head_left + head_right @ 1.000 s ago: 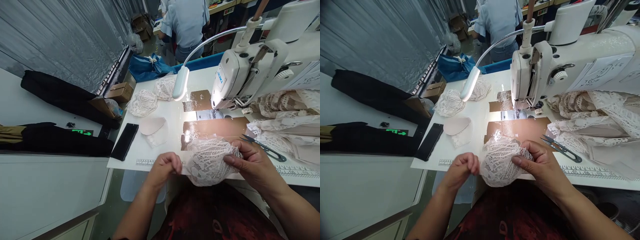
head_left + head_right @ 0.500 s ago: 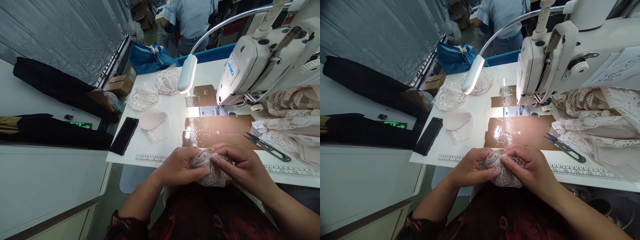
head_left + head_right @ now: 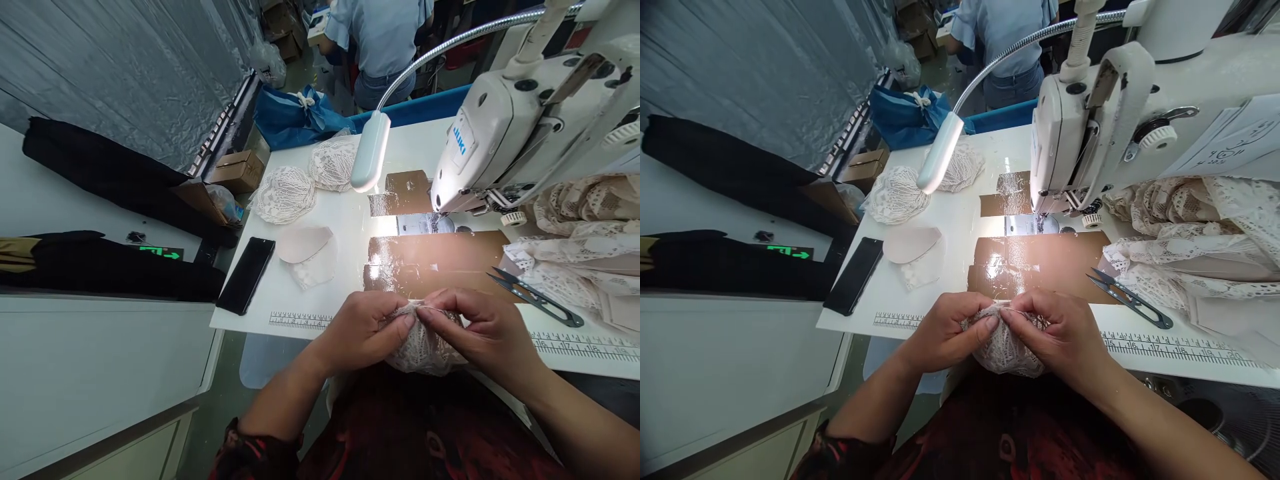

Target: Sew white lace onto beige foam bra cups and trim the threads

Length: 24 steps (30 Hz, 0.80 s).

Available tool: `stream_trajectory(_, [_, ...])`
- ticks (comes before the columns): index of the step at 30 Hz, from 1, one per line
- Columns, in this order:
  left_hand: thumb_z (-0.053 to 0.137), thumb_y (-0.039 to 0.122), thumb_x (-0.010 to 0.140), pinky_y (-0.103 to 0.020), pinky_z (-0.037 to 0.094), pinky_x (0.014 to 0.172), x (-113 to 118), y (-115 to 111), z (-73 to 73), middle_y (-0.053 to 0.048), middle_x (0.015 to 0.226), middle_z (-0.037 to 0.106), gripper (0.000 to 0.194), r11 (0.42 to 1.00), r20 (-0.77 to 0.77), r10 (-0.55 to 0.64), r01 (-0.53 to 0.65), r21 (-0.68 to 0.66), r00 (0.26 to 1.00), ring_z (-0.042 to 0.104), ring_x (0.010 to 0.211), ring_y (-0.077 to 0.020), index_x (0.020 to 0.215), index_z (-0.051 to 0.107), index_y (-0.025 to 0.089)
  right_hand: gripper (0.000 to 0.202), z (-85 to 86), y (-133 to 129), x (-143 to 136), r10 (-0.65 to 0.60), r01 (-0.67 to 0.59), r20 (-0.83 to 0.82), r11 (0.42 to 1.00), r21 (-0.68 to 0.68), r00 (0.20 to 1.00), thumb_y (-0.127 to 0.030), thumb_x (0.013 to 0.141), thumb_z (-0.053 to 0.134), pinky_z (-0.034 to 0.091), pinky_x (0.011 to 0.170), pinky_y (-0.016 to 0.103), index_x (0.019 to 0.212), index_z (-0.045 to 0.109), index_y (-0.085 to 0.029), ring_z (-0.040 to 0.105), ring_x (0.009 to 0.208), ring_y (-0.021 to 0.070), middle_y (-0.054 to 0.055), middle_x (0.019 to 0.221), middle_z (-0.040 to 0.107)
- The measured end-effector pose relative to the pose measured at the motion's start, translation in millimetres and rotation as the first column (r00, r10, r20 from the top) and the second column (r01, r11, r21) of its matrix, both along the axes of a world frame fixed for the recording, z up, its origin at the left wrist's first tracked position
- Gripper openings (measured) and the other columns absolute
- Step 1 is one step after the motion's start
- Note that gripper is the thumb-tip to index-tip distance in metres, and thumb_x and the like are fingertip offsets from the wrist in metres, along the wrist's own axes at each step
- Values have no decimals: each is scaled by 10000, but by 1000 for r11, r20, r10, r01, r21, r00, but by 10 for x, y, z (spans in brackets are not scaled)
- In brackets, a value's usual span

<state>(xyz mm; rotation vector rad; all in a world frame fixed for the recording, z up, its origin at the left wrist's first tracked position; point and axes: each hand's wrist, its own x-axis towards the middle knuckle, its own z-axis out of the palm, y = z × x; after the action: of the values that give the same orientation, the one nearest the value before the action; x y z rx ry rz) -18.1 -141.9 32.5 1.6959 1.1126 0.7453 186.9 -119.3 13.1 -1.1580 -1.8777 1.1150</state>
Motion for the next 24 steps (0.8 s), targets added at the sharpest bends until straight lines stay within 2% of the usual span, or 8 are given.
stream_trajectory(5, [532,303,925,-229,442,646,9,13,-21,-39,777,651,233,1000,68,4,-2,-28,998,568,691,-131,938,690,132,214,53,74,13,44,-51,-41,979,-199,998,-432,855,662,479,613,251,918,710,-234,630,695,152,3,792,715])
stream_trajectory(9, [620,328,882,-223,449,660,-8,51,-31,-39,819,643,225,990,196,7,21,-137,981,568,723,-127,967,692,133,233,101,113,31,111,-124,-65,956,-266,992,-428,854,653,415,550,235,776,699,-213,554,608,127,-13,671,648])
stream_trajectory(13, [678,332,852,-215,432,640,-32,114,-39,-32,800,610,210,956,346,36,69,-285,938,550,707,-114,886,704,127,175,149,129,39,132,-160,-117,947,-279,984,-371,821,695,386,548,220,756,690,-208,511,598,109,-25,654,620])
stream_trajectory(16, [704,329,837,-209,408,615,25,140,-86,-20,744,577,212,944,423,76,72,-323,903,515,662,-95,824,707,117,157,174,151,27,116,-174,-190,928,-329,975,-341,775,744,355,533,211,732,679,-206,463,580,94,-40,623,583])
stream_trajectory(18, [729,356,810,-207,391,588,107,144,-148,-5,684,548,250,932,473,140,45,-359,870,480,611,-81,771,689,113,174,160,183,14,83,-175,-249,909,-378,965,-340,752,765,351,534,206,716,666,-201,447,581,87,-45,619,561])
stream_trajectory(21, [778,433,731,-202,362,532,188,159,-232,21,610,513,352,862,520,325,-21,-507,790,435,535,-68,693,617,123,207,89,270,22,82,-213,-311,883,-418,947,-379,755,760,394,558,214,744,666,-195,487,607,97,-30,661,582])
stream_trajectory(23, [790,464,687,-199,358,509,128,198,-223,29,592,510,392,813,495,461,-128,-568,737,436,513,-71,673,575,136,250,39,350,80,76,-212,-315,880,-426,946,-429,770,738,452,600,239,840,684,-196,562,672,128,5,755,643])
stream_trajectory(24, [785,467,682,-200,363,505,56,229,-188,30,591,516,392,800,464,522,-222,-558,715,445,513,-76,670,564,142,286,25,393,130,50,-179,-299,888,-423,953,-457,778,724,480,629,258,896,688,-199,598,722,151,26,818,671])
